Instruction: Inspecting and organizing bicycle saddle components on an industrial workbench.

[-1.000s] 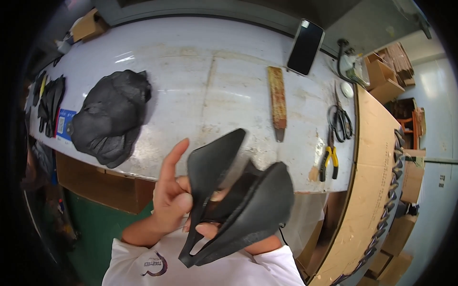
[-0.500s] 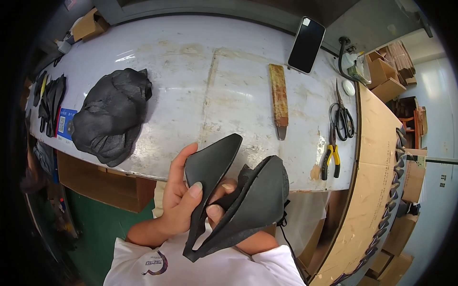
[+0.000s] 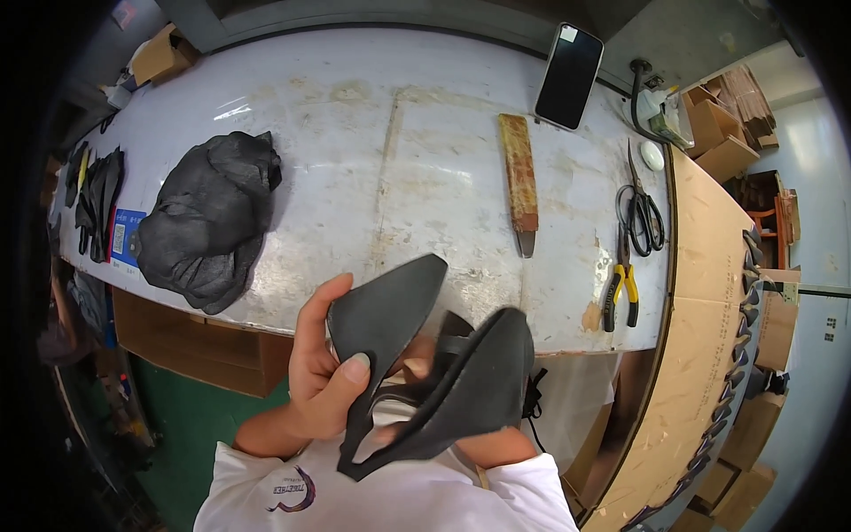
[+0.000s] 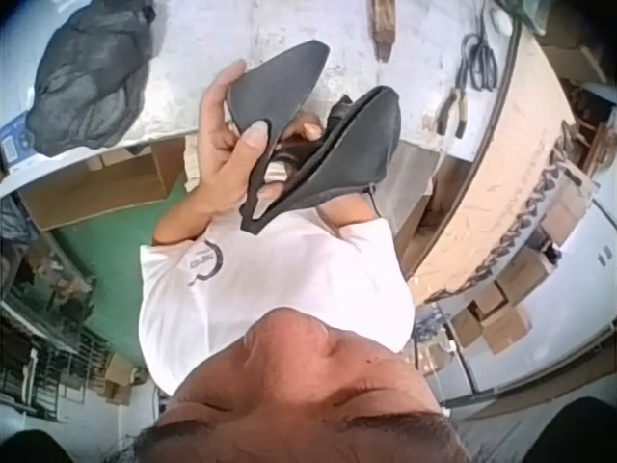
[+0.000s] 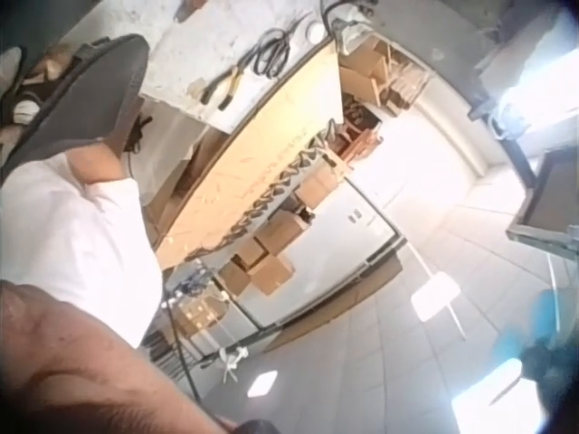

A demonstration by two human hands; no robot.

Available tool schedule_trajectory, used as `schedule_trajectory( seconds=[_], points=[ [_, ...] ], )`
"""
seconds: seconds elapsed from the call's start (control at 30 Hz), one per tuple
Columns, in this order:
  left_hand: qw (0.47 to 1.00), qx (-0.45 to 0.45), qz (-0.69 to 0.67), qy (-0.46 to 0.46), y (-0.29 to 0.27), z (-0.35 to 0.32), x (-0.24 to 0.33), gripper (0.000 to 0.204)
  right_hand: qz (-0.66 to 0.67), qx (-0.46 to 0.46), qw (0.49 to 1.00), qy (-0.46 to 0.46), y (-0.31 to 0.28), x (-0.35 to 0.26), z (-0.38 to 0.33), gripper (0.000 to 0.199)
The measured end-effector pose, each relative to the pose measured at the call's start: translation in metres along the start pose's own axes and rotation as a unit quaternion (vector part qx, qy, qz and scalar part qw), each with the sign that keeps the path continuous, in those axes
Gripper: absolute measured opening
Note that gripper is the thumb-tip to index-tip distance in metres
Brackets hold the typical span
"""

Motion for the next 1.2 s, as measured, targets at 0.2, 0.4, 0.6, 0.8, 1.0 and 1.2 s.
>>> schedule_trajectory(
  seconds=[0.2,0.4,0.6,0.8,1.0,1.2],
  points=[
    [0.970,-0.123,0.163,-0.131,-0.005,-0.002,0.013,0.066,-0.216,-0.042,0.960,-0.171,-0.012,-0.008,0.008,0.023],
    [0.980,-0.059,0.106,-0.158,-0.011,-0.006,0.009,0.065,-0.397,0.047,0.845,-0.355,-0.014,-0.025,-0.008,0.023],
    [0.974,-0.095,0.027,-0.204,-0.015,-0.012,-0.001,0.065,-0.418,0.061,0.789,-0.447,-0.001,-0.039,-0.024,0.026],
    [0.974,-0.096,0.009,-0.205,-0.009,-0.013,-0.002,0.065,-0.390,-0.027,0.811,-0.435,0.010,-0.050,-0.024,0.030],
    [0.971,-0.119,0.034,-0.205,-0.006,-0.016,-0.005,0.065,-0.396,-0.035,0.813,-0.424,0.004,-0.047,-0.028,0.030],
    [0.971,-0.128,0.046,-0.195,-0.005,-0.016,-0.005,0.064,-0.386,-0.039,0.825,-0.411,0.006,-0.051,-0.028,0.029]
  ],
)
Point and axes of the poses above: each hand's wrist, its own z-axis towards the middle knuckle, its own y-axis out of the palm, x = y × z, the point moved 7 cm from there along z, towards the middle knuckle, and after that the axes turned 11 degrees about -z, right-handed, at the moved point
